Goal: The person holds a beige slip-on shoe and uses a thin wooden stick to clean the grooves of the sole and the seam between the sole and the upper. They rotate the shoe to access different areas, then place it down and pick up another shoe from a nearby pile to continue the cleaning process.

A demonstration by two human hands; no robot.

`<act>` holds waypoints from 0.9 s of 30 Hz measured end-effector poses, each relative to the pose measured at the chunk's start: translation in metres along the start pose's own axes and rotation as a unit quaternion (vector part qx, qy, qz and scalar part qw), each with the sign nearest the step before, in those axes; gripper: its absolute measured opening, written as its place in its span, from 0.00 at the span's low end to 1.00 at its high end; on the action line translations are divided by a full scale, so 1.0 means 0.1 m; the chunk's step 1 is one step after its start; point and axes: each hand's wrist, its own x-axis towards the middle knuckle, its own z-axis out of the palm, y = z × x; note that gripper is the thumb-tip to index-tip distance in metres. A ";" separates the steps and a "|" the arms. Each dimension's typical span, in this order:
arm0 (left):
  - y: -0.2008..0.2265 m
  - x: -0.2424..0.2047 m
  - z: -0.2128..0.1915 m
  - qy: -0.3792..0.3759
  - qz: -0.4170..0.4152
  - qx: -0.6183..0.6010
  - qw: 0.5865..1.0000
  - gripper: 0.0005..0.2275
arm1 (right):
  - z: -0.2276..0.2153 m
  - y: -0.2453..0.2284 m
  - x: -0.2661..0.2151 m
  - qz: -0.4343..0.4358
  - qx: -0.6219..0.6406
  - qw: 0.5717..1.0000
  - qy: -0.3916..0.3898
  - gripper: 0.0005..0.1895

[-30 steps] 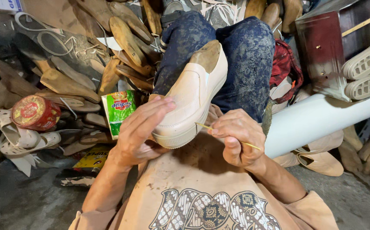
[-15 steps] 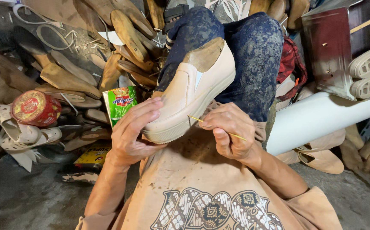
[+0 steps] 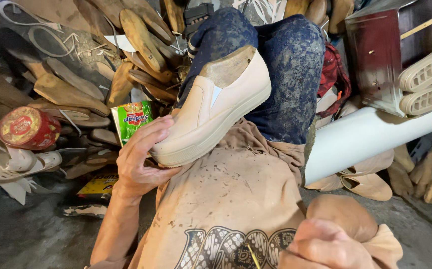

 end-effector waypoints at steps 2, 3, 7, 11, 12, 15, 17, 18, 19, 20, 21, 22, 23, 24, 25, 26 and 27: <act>-0.02 -0.03 0.00 0.000 -0.004 -0.013 1.000 0.25 | -0.46 -0.03 0.50 0.444 0.155 0.675 -0.569 0.11; -0.01 -0.02 0.01 -0.001 -0.008 -0.015 1.000 0.25 | -0.96 0.00 0.78 0.444 0.159 0.675 -0.567 0.11; -0.03 -0.03 0.03 0.004 -0.002 -0.010 1.000 0.25 | 0.60 -0.28 0.56 0.724 0.616 0.308 -0.024 0.11; 0.02 0.00 0.02 -0.005 0.009 -0.021 1.000 0.24 | 2.02 -0.46 0.00 0.751 0.632 -0.091 0.169 0.15; 0.01 0.05 0.06 -0.001 0.009 -0.016 1.000 0.24 | 2.02 -0.51 0.14 0.750 0.632 -0.088 0.175 0.15; 0.01 0.11 0.13 0.085 0.055 -0.049 0.994 0.22 | 2.01 -0.56 0.45 0.819 0.541 -0.128 0.145 0.17; 0.01 0.12 0.15 0.085 0.066 -0.049 0.993 0.22 | 2.00 -0.56 0.51 0.820 0.535 -0.151 0.136 0.18; 0.01 0.12 0.15 0.086 0.066 -0.047 0.993 0.22 | 2.03 -0.56 0.52 0.820 0.535 -0.151 0.138 0.18; 0.02 0.12 0.15 0.087 0.064 -0.046 0.993 0.22 | 2.06 -0.55 0.53 0.819 0.532 -0.158 0.144 0.17; 0.02 0.13 0.16 0.087 0.062 -0.046 0.993 0.22 | 2.08 -0.54 0.54 0.819 0.529 -0.166 0.149 0.16; 0.02 0.13 0.16 0.086 0.063 -0.047 0.993 0.22 | 2.10 -0.54 0.56 0.819 0.528 -0.166 0.149 0.16; 0.02 0.13 0.16 0.087 0.066 -0.043 0.993 0.22 | 2.11 -0.54 0.57 0.819 0.526 -0.167 0.157 0.16; 0.02 0.13 0.16 0.088 0.068 -0.041 0.993 0.23 | 2.12 -0.54 0.59 0.818 0.524 -0.168 0.165 0.16; 0.02 0.13 0.15 0.087 0.067 -0.043 0.993 0.23 | 2.13 -0.54 0.58 0.819 0.524 -0.169 0.163 0.16; 0.01 0.12 0.15 0.085 0.069 -0.043 0.993 0.22 | 2.14 -0.55 0.58 0.821 0.519 -0.167 0.169 0.16; 0.01 0.12 0.14 0.083 0.070 -0.044 0.993 0.22 | 2.14 -0.56 0.57 0.823 0.514 -0.165 0.174 0.16; 0.00 0.12 0.14 0.083 0.070 -0.045 0.993 0.22 | 2.12 -0.60 0.58 0.823 0.515 -0.165 0.174 0.16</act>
